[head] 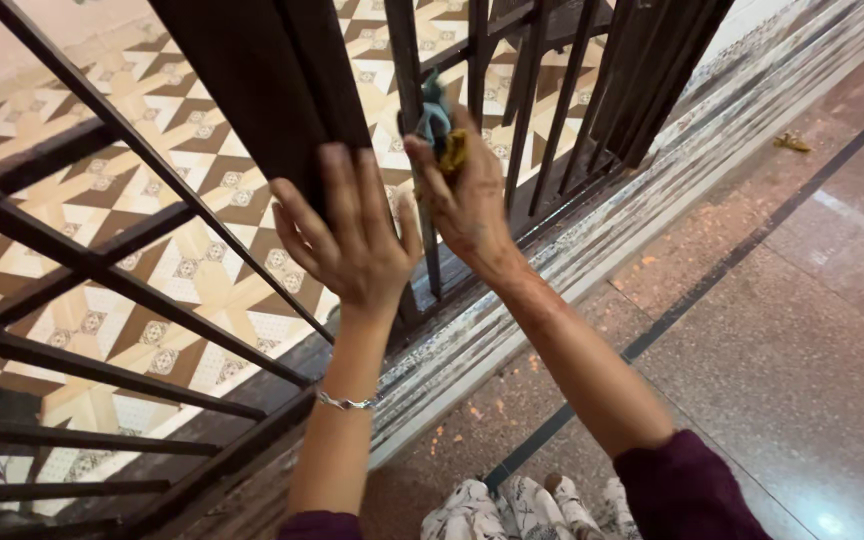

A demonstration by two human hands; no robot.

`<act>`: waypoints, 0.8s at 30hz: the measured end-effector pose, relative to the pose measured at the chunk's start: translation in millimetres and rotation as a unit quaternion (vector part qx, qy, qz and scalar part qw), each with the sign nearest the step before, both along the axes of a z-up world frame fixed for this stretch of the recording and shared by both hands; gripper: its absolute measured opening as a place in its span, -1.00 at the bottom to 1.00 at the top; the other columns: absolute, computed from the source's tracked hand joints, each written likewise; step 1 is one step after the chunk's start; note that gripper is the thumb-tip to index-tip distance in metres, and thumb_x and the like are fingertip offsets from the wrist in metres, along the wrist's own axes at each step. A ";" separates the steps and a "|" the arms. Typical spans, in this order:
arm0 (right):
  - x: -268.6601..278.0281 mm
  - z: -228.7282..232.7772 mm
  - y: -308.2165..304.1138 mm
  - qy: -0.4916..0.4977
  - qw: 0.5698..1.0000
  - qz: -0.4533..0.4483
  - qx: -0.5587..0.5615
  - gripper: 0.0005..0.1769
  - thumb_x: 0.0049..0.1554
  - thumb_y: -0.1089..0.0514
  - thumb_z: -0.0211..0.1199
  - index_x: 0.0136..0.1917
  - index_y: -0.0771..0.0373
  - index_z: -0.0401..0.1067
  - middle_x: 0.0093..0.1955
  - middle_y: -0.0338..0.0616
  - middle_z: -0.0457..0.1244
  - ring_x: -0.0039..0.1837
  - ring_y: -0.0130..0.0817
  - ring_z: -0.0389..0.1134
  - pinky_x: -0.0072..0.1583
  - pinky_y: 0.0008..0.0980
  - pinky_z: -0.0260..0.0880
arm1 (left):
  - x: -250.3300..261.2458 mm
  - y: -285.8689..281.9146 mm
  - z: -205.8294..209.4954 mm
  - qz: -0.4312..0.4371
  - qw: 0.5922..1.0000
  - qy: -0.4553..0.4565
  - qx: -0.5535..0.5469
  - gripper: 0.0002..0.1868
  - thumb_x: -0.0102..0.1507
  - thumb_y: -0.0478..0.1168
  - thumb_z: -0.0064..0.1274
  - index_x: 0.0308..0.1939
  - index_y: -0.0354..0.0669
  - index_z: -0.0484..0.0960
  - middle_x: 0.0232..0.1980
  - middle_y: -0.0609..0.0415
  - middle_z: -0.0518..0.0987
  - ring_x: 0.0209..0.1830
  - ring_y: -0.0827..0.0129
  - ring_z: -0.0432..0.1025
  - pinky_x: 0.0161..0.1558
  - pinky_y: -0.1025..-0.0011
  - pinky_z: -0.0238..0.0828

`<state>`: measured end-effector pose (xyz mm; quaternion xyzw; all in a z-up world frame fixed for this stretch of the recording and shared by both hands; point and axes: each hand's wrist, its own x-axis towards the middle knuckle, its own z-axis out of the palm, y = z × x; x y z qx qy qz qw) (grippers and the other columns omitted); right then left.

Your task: The person cleans a metal gate by hand using a cloth.

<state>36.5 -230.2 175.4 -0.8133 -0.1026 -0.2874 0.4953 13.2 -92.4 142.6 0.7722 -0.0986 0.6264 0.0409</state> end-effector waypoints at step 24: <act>7.5 -103.7 2.9 -0.138 0.983 0.102 0.066 -0.71 0.40 -0.01 0.15 0.14 0.26 0.34 -0.05 0.03 0.28 -0.04 -0.24 0.39 -0.03 -0.26 0.42 | 10.6 -4.6 -7.1 0.080 0.995 -0.044 0.043 -0.36 0.45 0.26 -0.22 0.56 0.19 0.36 0.65 0.09 0.12 0.66 -0.19 -0.18 0.52 -0.25 -0.06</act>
